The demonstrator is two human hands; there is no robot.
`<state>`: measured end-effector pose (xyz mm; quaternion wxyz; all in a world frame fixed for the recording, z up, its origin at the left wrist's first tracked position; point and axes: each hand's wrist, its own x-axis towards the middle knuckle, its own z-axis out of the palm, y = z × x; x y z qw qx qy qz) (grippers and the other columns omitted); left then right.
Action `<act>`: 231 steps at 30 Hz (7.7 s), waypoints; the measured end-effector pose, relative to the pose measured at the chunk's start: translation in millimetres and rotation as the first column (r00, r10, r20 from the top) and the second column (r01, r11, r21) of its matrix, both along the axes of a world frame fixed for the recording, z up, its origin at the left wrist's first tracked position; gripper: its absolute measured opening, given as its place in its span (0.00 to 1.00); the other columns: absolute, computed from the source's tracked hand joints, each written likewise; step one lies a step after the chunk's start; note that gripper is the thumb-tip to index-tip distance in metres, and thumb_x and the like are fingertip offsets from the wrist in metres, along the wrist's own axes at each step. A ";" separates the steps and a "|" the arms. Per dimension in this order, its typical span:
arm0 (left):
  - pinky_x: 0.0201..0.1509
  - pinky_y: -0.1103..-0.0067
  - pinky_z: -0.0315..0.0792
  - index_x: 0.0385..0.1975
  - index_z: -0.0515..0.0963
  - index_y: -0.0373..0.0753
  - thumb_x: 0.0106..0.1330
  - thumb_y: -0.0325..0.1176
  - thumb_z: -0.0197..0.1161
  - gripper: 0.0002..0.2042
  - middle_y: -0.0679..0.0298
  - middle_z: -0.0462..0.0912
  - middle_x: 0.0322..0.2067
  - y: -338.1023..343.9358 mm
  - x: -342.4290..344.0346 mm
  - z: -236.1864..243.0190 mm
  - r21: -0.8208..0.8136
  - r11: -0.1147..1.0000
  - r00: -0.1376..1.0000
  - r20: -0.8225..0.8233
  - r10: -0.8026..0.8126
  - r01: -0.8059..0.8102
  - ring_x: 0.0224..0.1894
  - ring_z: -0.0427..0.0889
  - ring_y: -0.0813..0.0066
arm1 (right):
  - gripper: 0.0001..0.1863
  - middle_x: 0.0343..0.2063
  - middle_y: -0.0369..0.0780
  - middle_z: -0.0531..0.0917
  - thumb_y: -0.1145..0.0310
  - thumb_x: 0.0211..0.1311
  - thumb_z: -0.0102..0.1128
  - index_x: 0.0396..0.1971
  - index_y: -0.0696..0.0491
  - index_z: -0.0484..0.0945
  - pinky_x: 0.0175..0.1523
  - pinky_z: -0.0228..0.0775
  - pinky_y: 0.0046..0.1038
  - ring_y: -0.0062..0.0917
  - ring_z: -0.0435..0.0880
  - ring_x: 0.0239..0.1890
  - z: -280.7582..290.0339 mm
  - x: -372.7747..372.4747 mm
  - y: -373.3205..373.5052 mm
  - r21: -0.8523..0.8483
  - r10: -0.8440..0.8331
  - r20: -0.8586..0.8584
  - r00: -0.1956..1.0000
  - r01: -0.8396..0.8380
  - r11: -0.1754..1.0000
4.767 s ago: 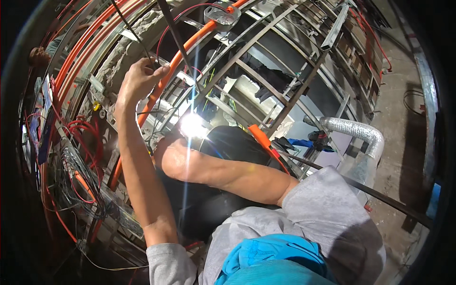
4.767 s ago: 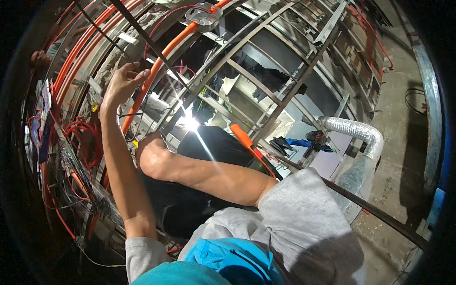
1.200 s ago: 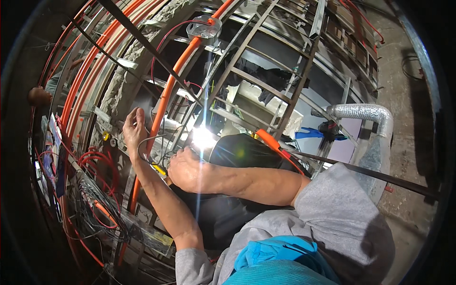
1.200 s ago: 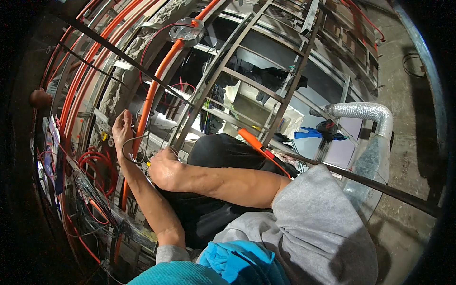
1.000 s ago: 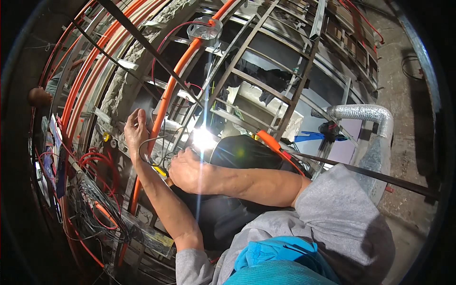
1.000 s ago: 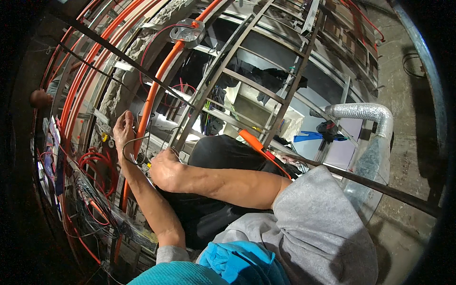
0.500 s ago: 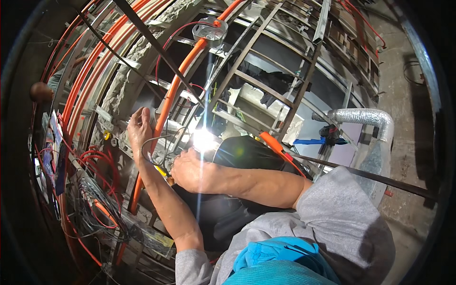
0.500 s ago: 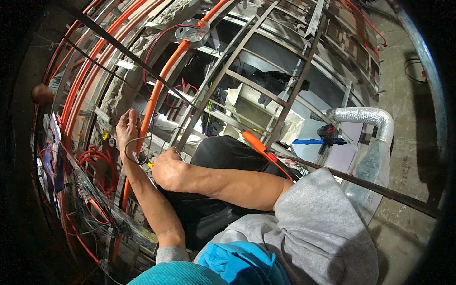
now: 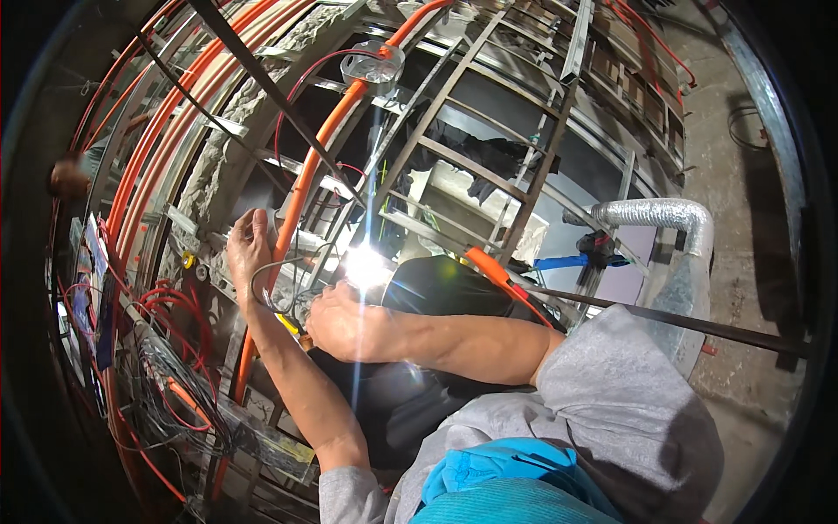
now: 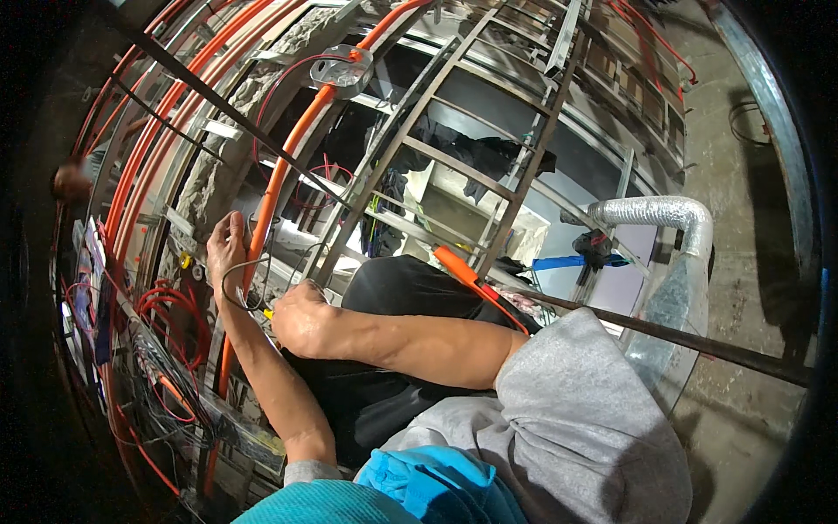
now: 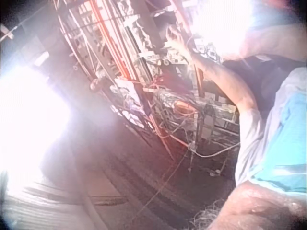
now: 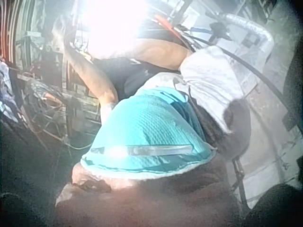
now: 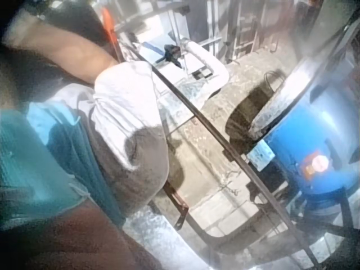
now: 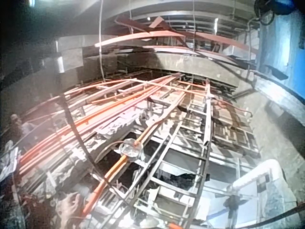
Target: The person uncoils electrical wires and feeds them through an orange conduit pipe, then attaches the conduit and wires into an electrical junction box on the ceiling framework by hand.
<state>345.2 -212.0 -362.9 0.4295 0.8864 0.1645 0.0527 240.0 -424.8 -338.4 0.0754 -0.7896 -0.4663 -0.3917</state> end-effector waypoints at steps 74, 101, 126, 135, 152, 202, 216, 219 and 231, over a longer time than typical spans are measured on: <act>0.44 0.77 0.75 0.54 0.80 0.30 0.73 0.55 0.59 0.29 0.58 0.86 0.37 1.0 -0.2 -0.3 -0.085 0.996 0.998 -0.056 -0.014 0.010 0.38 0.81 0.75 | 0.06 0.22 0.34 0.83 0.63 0.46 0.63 0.23 0.45 0.87 0.29 0.63 0.34 0.26 0.83 0.28 10.4 -1.9 3.7 -0.173 0.021 -0.489 0.872 -0.121 0.977; 0.39 0.78 0.74 0.56 0.79 0.31 0.73 0.58 0.59 0.31 0.61 0.84 0.35 1.3 1.2 -3.3 -0.091 0.995 0.998 -0.053 -0.033 0.028 0.34 0.79 0.77 | 0.06 0.19 0.33 0.77 0.63 0.47 0.62 0.21 0.46 0.84 0.27 0.59 0.36 0.27 0.78 0.26 7.9 4.9 -4.0 -0.062 0.076 -0.150 0.986 -0.086 0.994; 0.32 0.80 0.68 0.52 0.80 0.31 0.74 0.55 0.59 0.28 0.69 0.79 0.29 -2.7 3.9 -2.5 -0.123 0.992 0.999 -0.026 -0.034 0.031 0.29 0.72 0.82 | 0.07 0.20 0.34 0.80 0.62 0.47 0.61 0.23 0.46 0.85 0.29 0.61 0.37 0.28 0.80 0.26 -5.6 0.7 4.0 -0.077 0.103 -0.537 0.837 -0.170 0.982; 0.29 0.79 0.65 0.49 0.81 0.32 0.73 0.56 0.59 0.28 0.71 0.74 0.24 -6.4 1.6 -1.4 -0.121 0.992 0.998 -0.062 0.012 -0.020 0.25 0.69 0.82 | 0.05 0.16 0.34 0.76 0.63 0.43 0.61 0.16 0.45 0.83 0.28 0.54 0.37 0.28 0.77 0.25 -5.3 -3.5 3.3 0.004 0.016 -0.264 0.964 -0.016 1.000; 0.33 0.80 0.69 0.50 0.80 0.29 0.72 0.55 0.62 0.29 0.66 0.81 0.30 -7.6 0.7 9.9 -0.161 0.987 0.993 -0.115 0.008 -0.027 0.30 0.73 0.82 | 0.08 0.21 0.36 0.85 0.64 0.46 0.62 0.23 0.46 0.88 0.29 0.61 0.38 0.29 0.83 0.27 -8.2 -5.0 14.6 -0.031 0.050 -0.492 0.869 -0.075 0.997; 0.35 0.80 0.70 0.56 0.78 0.31 0.73 0.58 0.59 0.31 0.66 0.82 0.32 4.9 0.6 -1.5 -0.101 0.995 0.994 -0.107 -0.020 0.009 0.31 0.75 0.81 | 0.08 0.23 0.41 0.80 0.63 0.47 0.60 0.23 0.51 0.84 0.33 0.62 0.37 0.33 0.79 0.29 14.4 1.4 -3.2 -0.028 0.038 -0.259 0.965 -0.047 0.999; 0.37 0.79 0.72 0.52 0.81 0.32 0.74 0.56 0.58 0.28 0.66 0.83 0.31 -3.4 -1.4 3.6 -0.086 0.996 0.999 -0.036 0.008 -0.012 0.31 0.76 0.80 | 0.06 0.26 0.40 0.75 0.68 0.53 0.58 0.28 0.54 0.76 0.46 0.73 0.34 0.31 0.77 0.34 1.9 -0.9 -5.0 -0.039 0.110 -0.296 0.949 -0.127 0.991; 0.36 0.79 0.72 0.52 0.81 0.32 0.74 0.55 0.58 0.27 0.67 0.81 0.29 1.0 -1.8 -0.8 -0.044 0.999 0.998 -0.061 -0.009 0.007 0.30 0.75 0.81 | 0.06 0.27 0.40 0.75 0.68 0.53 0.57 0.29 0.54 0.76 0.47 0.74 0.34 0.31 0.77 0.35 11.8 -0.5 -9.2 -0.084 0.070 -0.219 0.973 -0.090 0.992; 0.51 0.74 0.77 0.54 0.79 0.28 0.73 0.53 0.60 0.28 0.52 0.87 0.43 -13.3 -0.4 16.2 -0.113 0.994 0.993 -0.115 -0.005 -0.008 0.44 0.84 0.69 | 0.08 0.24 0.41 0.79 0.65 0.53 0.57 0.26 0.53 0.81 0.38 0.70 0.38 0.31 0.80 0.32 25.8 1.3 3.9 -0.312 -0.060 -0.537 0.841 -0.132 0.941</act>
